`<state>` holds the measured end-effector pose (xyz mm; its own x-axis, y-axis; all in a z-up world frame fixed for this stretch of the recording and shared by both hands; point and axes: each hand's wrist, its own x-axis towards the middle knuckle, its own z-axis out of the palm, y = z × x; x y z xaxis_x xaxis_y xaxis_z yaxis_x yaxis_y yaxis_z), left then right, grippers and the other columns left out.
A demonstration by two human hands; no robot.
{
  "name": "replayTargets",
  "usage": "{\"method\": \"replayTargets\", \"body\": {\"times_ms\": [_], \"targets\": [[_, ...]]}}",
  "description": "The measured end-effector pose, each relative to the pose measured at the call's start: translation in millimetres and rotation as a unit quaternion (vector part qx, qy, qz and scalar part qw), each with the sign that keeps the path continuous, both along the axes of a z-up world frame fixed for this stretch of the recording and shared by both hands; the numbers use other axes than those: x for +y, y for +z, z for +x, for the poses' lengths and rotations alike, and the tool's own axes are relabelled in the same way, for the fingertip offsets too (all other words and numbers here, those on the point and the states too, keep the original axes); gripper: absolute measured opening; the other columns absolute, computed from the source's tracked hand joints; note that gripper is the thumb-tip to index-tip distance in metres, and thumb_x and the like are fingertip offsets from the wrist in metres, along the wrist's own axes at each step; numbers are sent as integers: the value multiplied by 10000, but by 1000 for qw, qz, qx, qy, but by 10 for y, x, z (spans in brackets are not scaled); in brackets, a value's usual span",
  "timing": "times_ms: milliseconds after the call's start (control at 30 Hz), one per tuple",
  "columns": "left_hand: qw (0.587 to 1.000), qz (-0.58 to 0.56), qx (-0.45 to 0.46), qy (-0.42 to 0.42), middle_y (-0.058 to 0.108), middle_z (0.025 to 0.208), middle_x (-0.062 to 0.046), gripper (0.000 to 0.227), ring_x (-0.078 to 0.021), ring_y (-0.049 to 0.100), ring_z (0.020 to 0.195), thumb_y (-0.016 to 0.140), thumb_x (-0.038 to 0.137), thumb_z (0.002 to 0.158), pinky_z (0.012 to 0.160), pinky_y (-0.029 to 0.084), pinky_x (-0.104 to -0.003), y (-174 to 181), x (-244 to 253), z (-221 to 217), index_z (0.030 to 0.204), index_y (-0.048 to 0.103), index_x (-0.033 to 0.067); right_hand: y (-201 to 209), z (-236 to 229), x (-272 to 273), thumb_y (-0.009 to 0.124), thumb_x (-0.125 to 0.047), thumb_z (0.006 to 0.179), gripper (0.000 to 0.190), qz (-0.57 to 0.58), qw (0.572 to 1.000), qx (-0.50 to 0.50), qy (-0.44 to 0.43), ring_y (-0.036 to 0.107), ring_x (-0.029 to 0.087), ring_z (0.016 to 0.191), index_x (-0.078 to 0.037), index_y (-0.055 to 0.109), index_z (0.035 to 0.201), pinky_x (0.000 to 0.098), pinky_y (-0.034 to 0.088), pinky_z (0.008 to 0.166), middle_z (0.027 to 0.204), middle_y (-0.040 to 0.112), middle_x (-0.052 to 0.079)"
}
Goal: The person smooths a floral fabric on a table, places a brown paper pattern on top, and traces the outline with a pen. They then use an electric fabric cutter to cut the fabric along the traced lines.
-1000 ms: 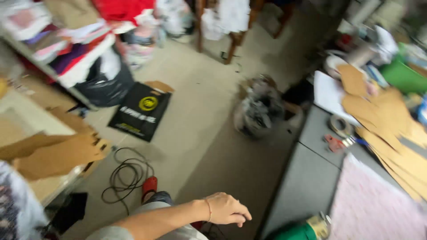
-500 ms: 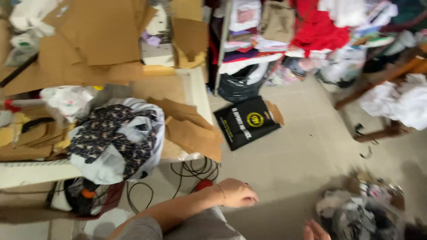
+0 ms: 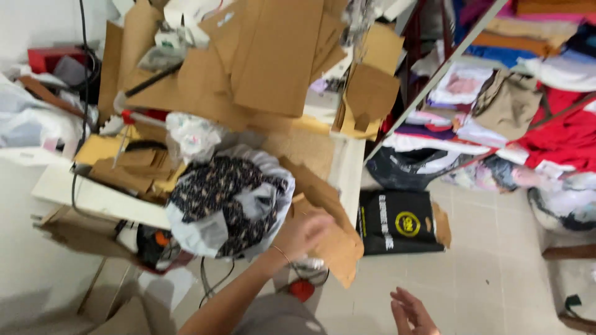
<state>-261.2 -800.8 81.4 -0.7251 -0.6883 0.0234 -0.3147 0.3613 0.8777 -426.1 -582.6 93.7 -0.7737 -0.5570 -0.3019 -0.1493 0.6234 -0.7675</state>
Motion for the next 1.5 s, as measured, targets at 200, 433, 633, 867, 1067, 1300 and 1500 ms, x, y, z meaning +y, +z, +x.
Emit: {"method": "replayTargets", "body": {"times_ms": [200,433,633,867,1067,1300,1500], "targets": [[825,434,150,328,560,917,-48,371,-159,548,821,425,398,835,770,474,-256,709,-1221,-296,1017,508,85,73,-119,-236,581,-170,752,339,48,997,-53,13,646,126,903,-142,610,1090,232,424,891,1002,696,31],[646,507,409,398,573,1146,-71,387,-66,566,985,639,299,697,735,504,-213,210,-1918,-641,994,543,68,-178,-195,-204,584,-135,778,408,102,974,-200,-35,587,218,1071,-86,529,1180,319,469,881,1166,613,90],[634,476,423,440,596,996,-75,251,-165,616,923,595,192,779,752,529,-253,531,-1952,-664,922,416,89,80,28,-383,592,-191,766,359,101,976,-192,20,646,105,1001,-182,589,1124,204,460,886,1103,679,7],[867,141,309,363,559,609,-11,271,-87,592,610,621,328,730,670,473,-278,956,-921,-277,667,524,82,277,130,-542,618,-151,718,324,-10,986,-163,32,702,120,836,-139,654,1039,201,503,818,956,739,33],[962,-138,228,55,652,938,-51,230,-170,597,890,655,217,726,849,417,-275,816,122,-142,895,639,62,320,-86,-494,664,-373,739,729,-418,840,-307,158,545,342,1059,-72,276,1279,433,438,864,1227,462,209],[940,-48,77,-329,685,733,0,244,-92,629,668,684,373,728,569,460,-270,563,656,-609,771,635,138,952,-224,-195,403,59,700,659,-459,763,-278,-361,383,137,1139,-174,323,1311,323,336,888,1375,360,-15],[924,134,7,-358,697,987,-17,344,-107,646,917,468,-28,719,808,464,-226,549,908,-1381,976,658,98,1183,-301,812,363,82,704,782,-429,727,-182,-504,321,138,1227,-254,137,1374,353,298,933,1408,269,-80]]}}
